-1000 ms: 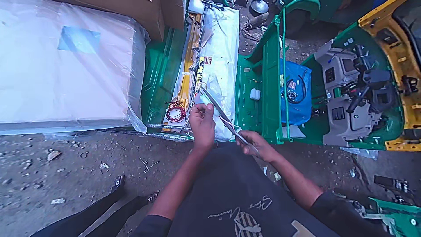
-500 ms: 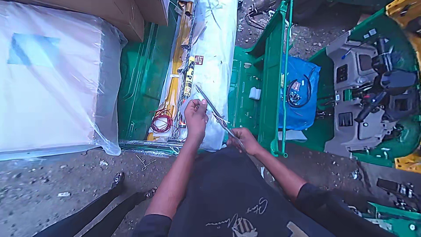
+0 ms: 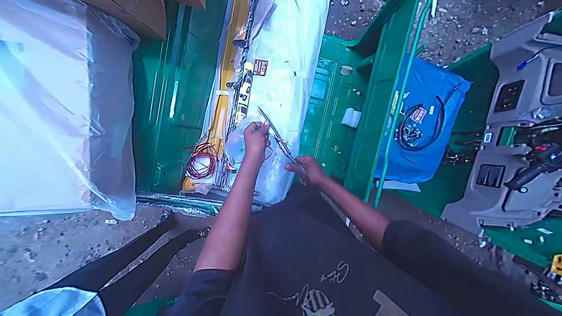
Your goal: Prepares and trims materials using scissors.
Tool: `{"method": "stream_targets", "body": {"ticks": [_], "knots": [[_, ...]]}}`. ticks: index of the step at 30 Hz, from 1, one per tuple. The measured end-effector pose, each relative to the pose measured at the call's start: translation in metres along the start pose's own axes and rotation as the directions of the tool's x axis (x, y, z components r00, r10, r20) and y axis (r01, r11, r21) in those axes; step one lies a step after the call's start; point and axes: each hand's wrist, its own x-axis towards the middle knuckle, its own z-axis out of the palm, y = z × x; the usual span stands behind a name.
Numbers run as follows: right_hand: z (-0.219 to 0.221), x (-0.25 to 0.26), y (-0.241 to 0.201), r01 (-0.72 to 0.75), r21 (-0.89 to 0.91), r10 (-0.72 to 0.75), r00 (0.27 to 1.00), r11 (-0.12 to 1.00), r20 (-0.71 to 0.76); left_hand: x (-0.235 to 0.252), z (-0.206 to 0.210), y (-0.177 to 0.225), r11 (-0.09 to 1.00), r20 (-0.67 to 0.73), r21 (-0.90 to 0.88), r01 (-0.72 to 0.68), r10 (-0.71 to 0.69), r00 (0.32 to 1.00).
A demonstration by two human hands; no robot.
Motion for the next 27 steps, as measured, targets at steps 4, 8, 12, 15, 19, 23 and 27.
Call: {"method": "stream_targets", "body": {"ticks": [4, 8, 12, 15, 19, 23, 27], "knots": [[-0.007, 0.023, 0.006, -0.058, 0.035, 0.057, 0.998, 0.998, 0.020, 0.023, 0.004, -0.010, 0.997, -0.032, 0.050, 0.052, -0.050, 0.998], [-0.010, 0.033, 0.008, -0.101, 0.027, 0.100, 0.995, 0.995, 0.025, 0.034, 0.008, -0.017, 0.992, -0.066, 0.075, 0.099, -0.094, 0.993], [-0.014, 0.042, 0.010, -0.127, 0.009, 0.127, 0.991, 0.992, 0.032, 0.041, 0.006, -0.023, 0.988, -0.076, 0.105, 0.113, -0.105, 0.992], [-0.023, 0.046, 0.012, -0.120, 0.060, 0.116, 0.991, 0.991, 0.063, 0.039, 0.001, -0.023, 0.981, -0.046, 0.165, 0.103, -0.097, 0.994], [-0.038, 0.051, 0.003, -0.112, 0.088, 0.102, 0.988, 0.990, 0.120, 0.027, -0.013, -0.023, 0.976, -0.077, 0.198, 0.091, -0.078, 0.994], [-0.052, 0.053, -0.006, -0.175, -0.064, 0.186, 0.945, 0.982, 0.269, 0.009, -0.035, -0.018, 0.976, -0.098, 0.165, 0.140, -0.125, 0.987], [-0.063, 0.036, 0.008, -0.131, -0.087, 0.155, 0.915, 0.988, 0.373, -0.002, -0.050, -0.020, 0.976, -0.110, 0.171, 0.135, -0.117, 0.987]]}}
